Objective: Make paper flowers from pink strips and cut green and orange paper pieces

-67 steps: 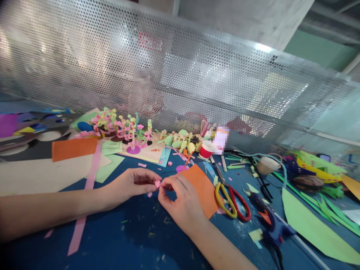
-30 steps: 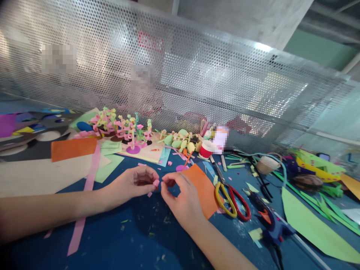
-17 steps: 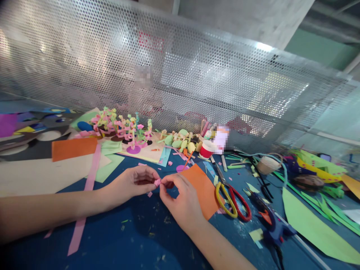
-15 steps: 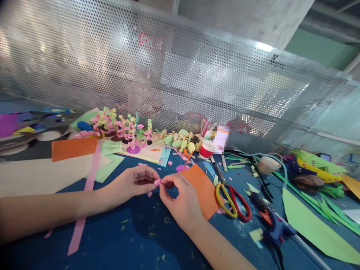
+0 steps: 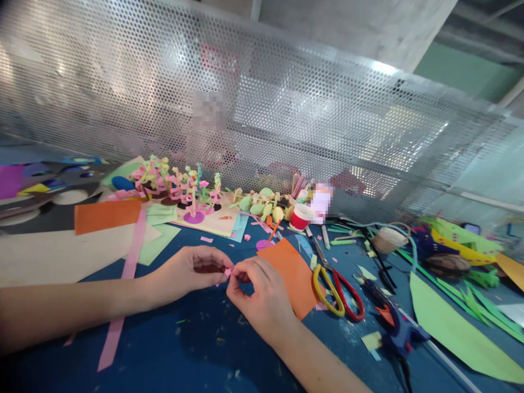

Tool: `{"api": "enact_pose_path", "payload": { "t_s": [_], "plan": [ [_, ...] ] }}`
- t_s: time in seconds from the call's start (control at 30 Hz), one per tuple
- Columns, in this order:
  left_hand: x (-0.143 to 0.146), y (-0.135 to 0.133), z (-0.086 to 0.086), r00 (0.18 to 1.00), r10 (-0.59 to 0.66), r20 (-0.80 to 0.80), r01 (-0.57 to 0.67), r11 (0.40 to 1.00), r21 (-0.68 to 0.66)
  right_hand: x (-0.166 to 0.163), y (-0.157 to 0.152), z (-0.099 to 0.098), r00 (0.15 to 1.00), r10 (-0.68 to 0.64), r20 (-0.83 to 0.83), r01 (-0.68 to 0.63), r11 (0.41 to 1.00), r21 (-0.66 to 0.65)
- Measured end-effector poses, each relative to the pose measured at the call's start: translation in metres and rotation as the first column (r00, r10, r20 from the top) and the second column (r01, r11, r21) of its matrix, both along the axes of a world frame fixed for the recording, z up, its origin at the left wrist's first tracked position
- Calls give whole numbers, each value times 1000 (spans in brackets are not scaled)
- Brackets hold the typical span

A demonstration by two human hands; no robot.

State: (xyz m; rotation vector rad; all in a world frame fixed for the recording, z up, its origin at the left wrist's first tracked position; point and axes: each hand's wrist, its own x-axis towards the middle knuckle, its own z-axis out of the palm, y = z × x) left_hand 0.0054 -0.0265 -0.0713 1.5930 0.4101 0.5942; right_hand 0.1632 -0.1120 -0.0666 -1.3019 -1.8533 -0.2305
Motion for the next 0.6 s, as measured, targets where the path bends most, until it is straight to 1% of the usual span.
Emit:
{"api": "enact_pose_path", "payload": {
  "t_s": [0.1, 0.17, 0.23, 0.3, 0.37, 0.43, 0.6],
  "plan": [
    [0, 0, -1, 999, -37, -5, 37, 999, -9, -1, -1, -1, 1000, 4, 15, -4, 1000, 18],
    [1, 0, -1, 999, -43, -1, 43, 999, -13, -1, 0, -1, 1000, -15, -11, 15, 1000, 10],
    [1, 1, -1, 1000, -22, 9, 22, 999, -24, 0, 0, -1, 998, -36, -52, 35, 999, -10],
    [2, 3, 0, 999, 25, 30, -24, 999, -36, 2, 1, -1, 996, -40, -82, 38, 999, -32],
    [3, 3, 1, 996, 68, 61, -65, 997, -51, 3, 2, -2, 995, -35, -92, 31, 998, -46],
    [3, 4, 2, 994, 82, 76, -77, 995, -65, 3, 2, -3, 996, -28, -88, 24, 999, -47],
    [3, 2, 1, 998, 35, 61, -30, 997, -70, 3, 2, -3, 998, -23, -57, 23, 1000, -10]
  ]
}}
